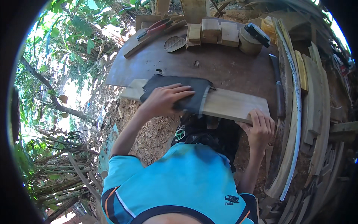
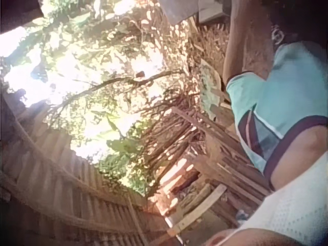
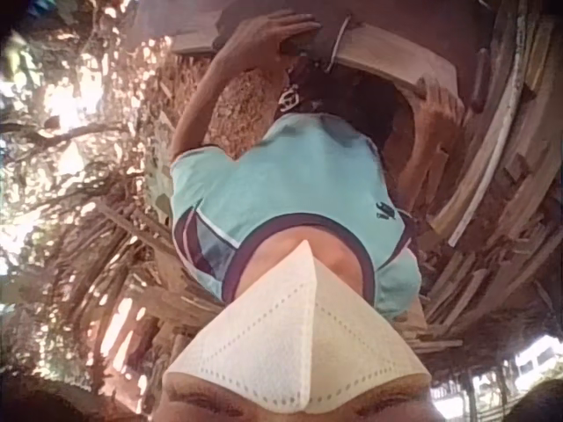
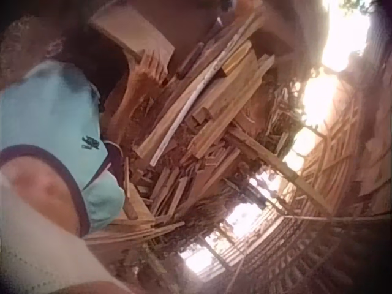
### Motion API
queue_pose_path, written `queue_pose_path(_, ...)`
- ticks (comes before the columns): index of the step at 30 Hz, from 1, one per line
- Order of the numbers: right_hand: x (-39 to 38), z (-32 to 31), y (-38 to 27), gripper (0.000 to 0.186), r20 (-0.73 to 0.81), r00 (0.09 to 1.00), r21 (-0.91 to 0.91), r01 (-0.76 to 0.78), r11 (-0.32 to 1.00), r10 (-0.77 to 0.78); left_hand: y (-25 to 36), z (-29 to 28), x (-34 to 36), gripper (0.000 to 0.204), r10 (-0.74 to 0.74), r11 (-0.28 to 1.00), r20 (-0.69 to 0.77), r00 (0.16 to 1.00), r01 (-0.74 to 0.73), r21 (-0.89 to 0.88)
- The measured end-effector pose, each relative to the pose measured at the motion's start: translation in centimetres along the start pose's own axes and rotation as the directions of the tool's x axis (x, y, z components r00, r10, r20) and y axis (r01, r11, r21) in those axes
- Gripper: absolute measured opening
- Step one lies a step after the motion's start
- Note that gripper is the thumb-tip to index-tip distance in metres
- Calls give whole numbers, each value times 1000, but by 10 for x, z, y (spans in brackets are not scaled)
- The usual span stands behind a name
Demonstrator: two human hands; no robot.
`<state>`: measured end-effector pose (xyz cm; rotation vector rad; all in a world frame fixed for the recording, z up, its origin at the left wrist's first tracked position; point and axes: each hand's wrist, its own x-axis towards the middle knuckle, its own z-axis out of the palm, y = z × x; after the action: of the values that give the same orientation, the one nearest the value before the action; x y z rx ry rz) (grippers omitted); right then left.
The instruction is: The person carves a small wooden block using a chisel and mallet, then sands the block and a long plank with sandpaper. The person measures the block with a ruler and arranges several wooden pieces on the workbench.
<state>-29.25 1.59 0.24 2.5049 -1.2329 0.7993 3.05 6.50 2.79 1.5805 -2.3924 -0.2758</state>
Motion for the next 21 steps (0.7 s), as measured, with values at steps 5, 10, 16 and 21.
queue_pose_path(5,-23,27,-4,46,-59,990,-10,126,992,-126,-70,-1,-73,98,-279,943,-4,960,275,185)
queue_pose_path(10,-11,39,5,47,-91,990,-39,106,994,-109,-99,5,-60,106,-283,941,-60,957,289,174)
queue_pose_path(16,16,36,27,43,99,995,75,-19,997,12,-12,46,27,96,-41,982,-44,998,48,184)
queue_pose_path(21,68,32,-34,41,69,995,538,19,842,-67,22,63,51,80,2,1000,-134,991,-1,8)
